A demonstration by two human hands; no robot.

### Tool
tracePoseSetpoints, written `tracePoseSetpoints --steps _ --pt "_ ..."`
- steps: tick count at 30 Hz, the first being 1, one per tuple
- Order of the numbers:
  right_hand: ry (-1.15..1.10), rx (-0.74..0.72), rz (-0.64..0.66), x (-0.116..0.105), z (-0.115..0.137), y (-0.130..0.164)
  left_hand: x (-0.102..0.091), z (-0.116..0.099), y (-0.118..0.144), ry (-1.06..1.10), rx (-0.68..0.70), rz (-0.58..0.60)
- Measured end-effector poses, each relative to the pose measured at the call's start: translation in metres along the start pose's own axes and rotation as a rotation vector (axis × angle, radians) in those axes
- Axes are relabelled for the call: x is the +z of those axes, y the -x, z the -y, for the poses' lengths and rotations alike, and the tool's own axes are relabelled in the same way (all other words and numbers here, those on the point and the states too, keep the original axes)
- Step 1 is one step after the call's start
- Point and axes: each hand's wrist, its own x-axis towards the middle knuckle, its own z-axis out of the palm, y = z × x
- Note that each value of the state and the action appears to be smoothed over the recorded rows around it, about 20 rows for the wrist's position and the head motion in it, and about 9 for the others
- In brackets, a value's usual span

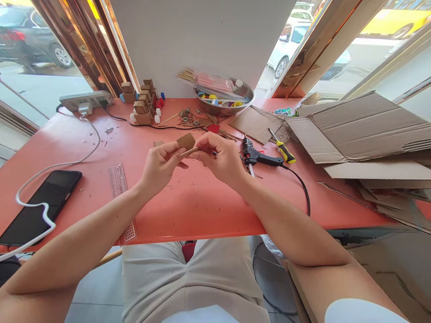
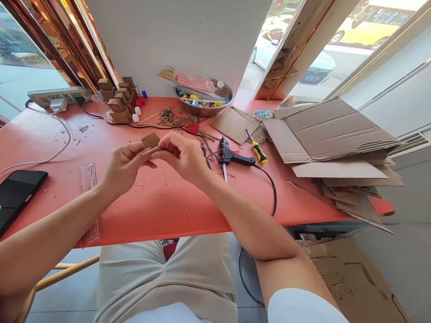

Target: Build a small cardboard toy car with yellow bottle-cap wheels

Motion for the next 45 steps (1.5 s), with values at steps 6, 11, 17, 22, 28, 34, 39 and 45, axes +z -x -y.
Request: tracePoseSetpoints --steps 6,11,17,22,28,34,39,45 --pt "0.023 -0.036 0.091 -0.001 0.001 0.000 -0.004 0.001 -0.003 0.134 -0.105 -0.042" --pt "0.008 -0.012 0.098 0.002 0.004 0.000 -0.007 0.003 -0.003 0.108 -0.062 -0.076" --pt "-0.058 0.069 0.040 0.006 0.004 0.001 -0.006 0.001 0.000 -0.006 0.034 -0.095" --pt "-0.157 0.134 0.035 0.007 0.000 -0.001 -0.006 0.003 0.002 -0.009 0.057 -0.098" --pt "-0.131 0.093 0.087 0.001 0.001 -0.005 -0.006 0.004 0.002 -0.022 0.042 -0.125" --pt "-0.048 0.086 0.086 -0.004 0.002 -0.007 -0.007 0.000 0.005 -0.067 0.078 -0.101" --pt "-0.063 0.117 0.065 -0.003 0.002 -0.007 -0.006 -0.002 0.006 -0.109 0.133 -0.074" --pt "-0.064 0.126 0.036 -0.001 0.004 -0.005 -0.005 0.005 0.005 -0.085 0.104 -0.123"
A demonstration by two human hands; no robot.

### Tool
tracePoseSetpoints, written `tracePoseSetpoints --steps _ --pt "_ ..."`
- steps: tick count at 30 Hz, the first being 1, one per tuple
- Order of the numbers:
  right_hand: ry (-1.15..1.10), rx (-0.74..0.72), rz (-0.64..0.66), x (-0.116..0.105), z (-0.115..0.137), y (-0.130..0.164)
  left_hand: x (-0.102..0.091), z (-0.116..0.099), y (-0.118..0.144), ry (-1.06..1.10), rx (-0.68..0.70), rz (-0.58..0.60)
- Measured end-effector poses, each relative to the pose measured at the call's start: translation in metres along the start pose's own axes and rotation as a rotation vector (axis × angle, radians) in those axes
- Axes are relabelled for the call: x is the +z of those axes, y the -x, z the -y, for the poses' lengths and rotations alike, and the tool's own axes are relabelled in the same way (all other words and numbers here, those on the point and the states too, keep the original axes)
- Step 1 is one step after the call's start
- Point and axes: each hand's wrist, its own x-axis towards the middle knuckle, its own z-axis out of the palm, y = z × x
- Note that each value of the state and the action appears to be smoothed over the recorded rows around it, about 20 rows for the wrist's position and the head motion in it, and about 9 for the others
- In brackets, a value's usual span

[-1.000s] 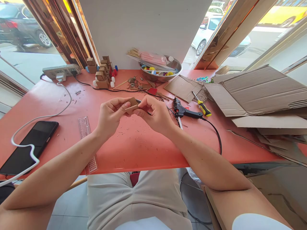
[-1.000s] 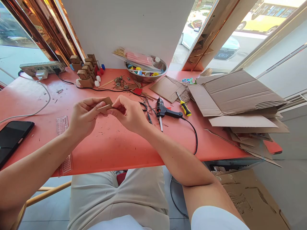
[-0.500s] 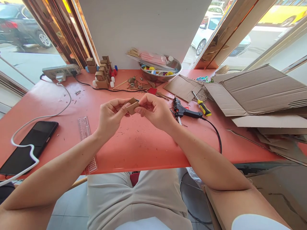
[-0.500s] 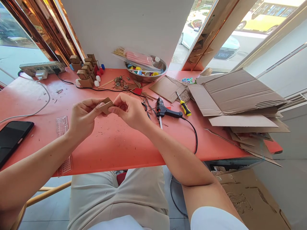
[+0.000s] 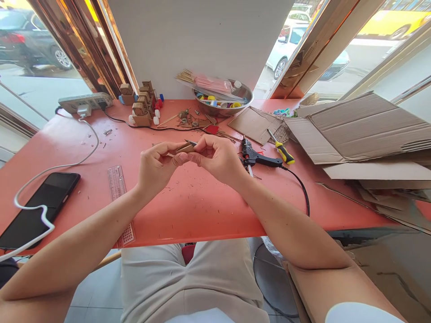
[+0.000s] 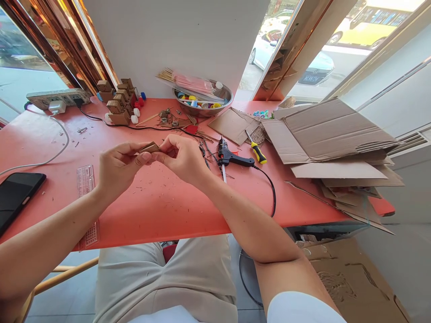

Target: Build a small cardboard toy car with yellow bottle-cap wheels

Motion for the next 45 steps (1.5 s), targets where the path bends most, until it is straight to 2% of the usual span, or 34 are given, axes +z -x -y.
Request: tracePoseSetpoints --steps 6,12,21,28,30,33,37,40,45 --pt "-0.012 -0.045 -0.038 0.006 0.000 0.005 0.000 -0.001 -0.001 0.057 0.005 0.000" --pt "-0.104 -0.088 -0.005 0.004 -0.008 0.005 0.004 -0.004 -0.001 0.073 0.003 -0.035" --pt "0.042 -0.184 -0.005 0.001 -0.011 0.005 0.002 -0.003 -0.002 0.014 -0.039 -0.026" --pt "0.380 -0.362 -0.018 -0.004 -0.012 0.005 -0.001 0.000 -0.002 -0.106 -0.028 0.060" --pt "0.394 -0.356 0.003 -0.006 -0.011 0.005 -0.001 0.002 -0.003 -0.112 -0.024 0.088" --pt "0.376 -0.255 0.086 -0.010 -0.007 0.004 -0.002 0.005 -0.005 -0.101 -0.016 0.109" --pt "0.547 -0.129 0.222 -0.016 -0.002 0.001 -0.003 0.003 -0.004 -0.195 0.050 0.106" --pt "0.657 -0.128 0.267 -0.017 -0.001 0.000 -0.005 0.000 -0.003 -0.324 0.120 0.130" --pt "0.600 -0.168 0.250 -0.018 -0.005 0.000 -0.007 0.004 -0.003 -0.384 0.156 0.161"
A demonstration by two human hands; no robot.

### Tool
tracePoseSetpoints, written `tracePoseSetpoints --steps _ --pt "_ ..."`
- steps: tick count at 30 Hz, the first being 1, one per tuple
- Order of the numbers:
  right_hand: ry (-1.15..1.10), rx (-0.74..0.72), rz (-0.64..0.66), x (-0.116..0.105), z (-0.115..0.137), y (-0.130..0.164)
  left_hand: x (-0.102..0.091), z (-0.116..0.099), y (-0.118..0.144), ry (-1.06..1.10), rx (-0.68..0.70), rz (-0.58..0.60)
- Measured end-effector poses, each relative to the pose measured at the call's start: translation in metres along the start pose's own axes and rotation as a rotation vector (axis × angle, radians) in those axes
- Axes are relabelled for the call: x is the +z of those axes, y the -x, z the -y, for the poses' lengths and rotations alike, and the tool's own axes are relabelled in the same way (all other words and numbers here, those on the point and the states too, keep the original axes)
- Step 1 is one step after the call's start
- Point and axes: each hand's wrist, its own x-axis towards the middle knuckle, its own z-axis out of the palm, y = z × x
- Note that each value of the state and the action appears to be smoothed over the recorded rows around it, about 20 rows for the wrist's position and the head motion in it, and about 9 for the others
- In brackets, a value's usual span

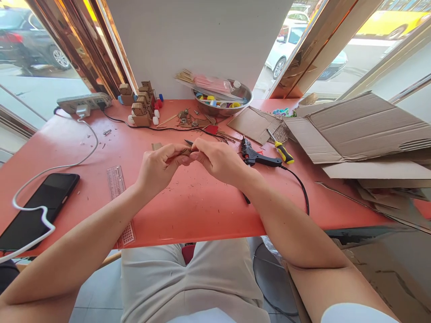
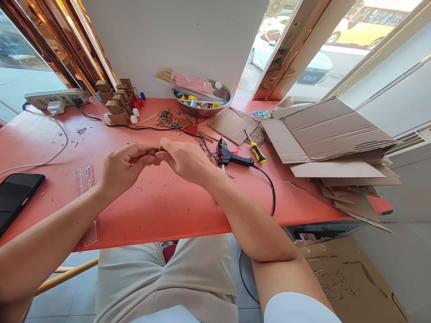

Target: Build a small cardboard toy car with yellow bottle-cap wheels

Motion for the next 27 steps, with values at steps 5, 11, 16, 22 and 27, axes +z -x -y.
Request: tracePoseSetpoints --steps 5,11,16,22,27 --pt "-0.125 -0.081 0.014 -0.001 -0.006 -0.001 0.001 0.005 0.003 -0.018 0.058 0.040" --pt "-0.141 -0.151 -0.008 -0.001 -0.007 -0.002 -0.001 0.003 0.007 -0.212 0.166 -0.012" --pt "-0.118 -0.169 -0.004 0.000 -0.005 -0.002 -0.001 0.000 0.007 -0.169 0.155 -0.025" --pt "0.015 -0.112 -0.003 -0.004 -0.003 -0.001 0.002 -0.006 0.005 0.011 -0.024 -0.069" --pt "0.204 -0.199 0.024 -0.008 -0.004 0.001 0.004 -0.008 0.004 0.108 -0.059 -0.041"
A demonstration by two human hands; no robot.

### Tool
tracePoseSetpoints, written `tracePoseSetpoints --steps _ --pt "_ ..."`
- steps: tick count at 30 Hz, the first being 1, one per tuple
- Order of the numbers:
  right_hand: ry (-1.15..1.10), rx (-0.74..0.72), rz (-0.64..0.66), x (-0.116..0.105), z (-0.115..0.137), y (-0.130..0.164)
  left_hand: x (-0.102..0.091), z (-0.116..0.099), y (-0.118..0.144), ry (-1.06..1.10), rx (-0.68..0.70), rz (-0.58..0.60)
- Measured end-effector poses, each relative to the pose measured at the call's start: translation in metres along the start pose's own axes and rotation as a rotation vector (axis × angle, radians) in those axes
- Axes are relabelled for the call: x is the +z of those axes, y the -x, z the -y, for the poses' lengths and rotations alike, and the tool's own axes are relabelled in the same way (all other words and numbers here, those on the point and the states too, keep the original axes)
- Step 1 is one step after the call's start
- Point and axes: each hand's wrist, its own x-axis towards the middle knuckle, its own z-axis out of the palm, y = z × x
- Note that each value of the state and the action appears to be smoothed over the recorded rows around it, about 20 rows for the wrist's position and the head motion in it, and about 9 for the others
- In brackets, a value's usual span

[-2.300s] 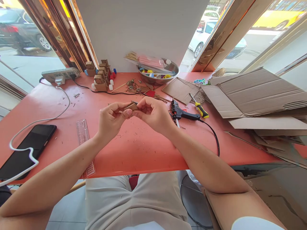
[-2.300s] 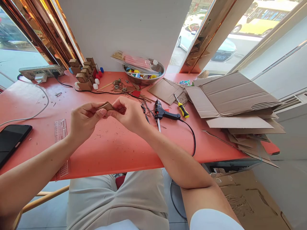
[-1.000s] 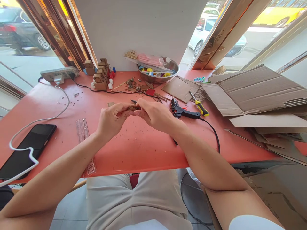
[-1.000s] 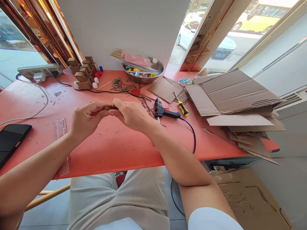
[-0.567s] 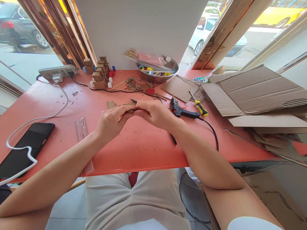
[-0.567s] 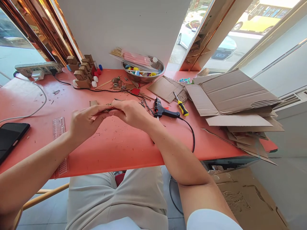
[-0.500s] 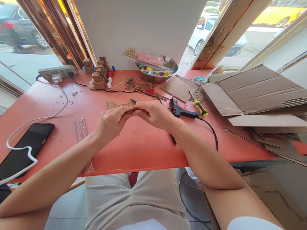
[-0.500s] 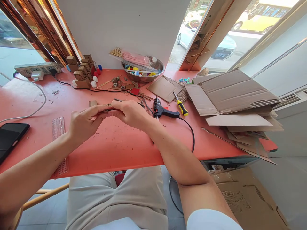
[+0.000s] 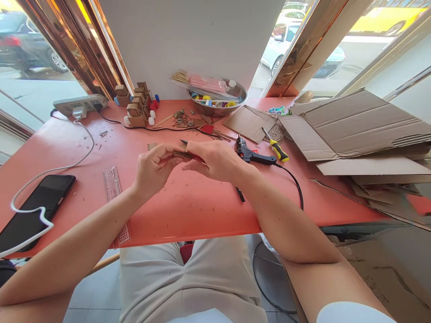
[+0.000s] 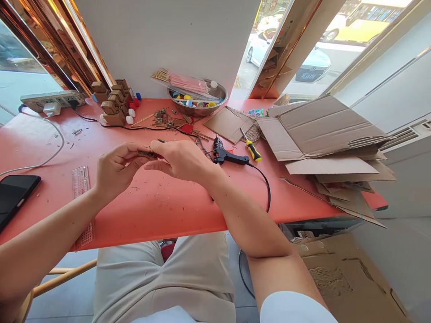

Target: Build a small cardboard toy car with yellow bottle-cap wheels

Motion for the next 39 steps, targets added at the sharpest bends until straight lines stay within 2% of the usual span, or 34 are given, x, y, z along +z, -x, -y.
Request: tracePoseSetpoints --steps 6,13,19,28,34,39 --pt "0.191 -0.161 -0.102 0.003 0.000 0.003 -0.002 0.004 0.003 -0.063 0.082 0.038" --pt "0.096 -0.249 -0.124 0.001 0.005 0.002 -0.003 -0.001 0.000 -0.036 0.105 0.084" --pt "0.021 -0.230 -0.072 0.003 0.003 0.003 -0.002 0.003 0.000 0.001 0.071 0.076" --pt "-0.004 -0.124 -0.066 -0.001 -0.002 0.003 0.001 0.005 0.002 0.037 0.037 0.028" --pt "0.013 -0.152 -0.053 0.004 -0.004 0.004 -0.003 -0.002 -0.005 -0.050 0.058 0.120" --pt "-0.169 -0.151 -0.066 0.004 -0.002 0.005 -0.007 -0.005 -0.004 -0.016 0.069 0.197"
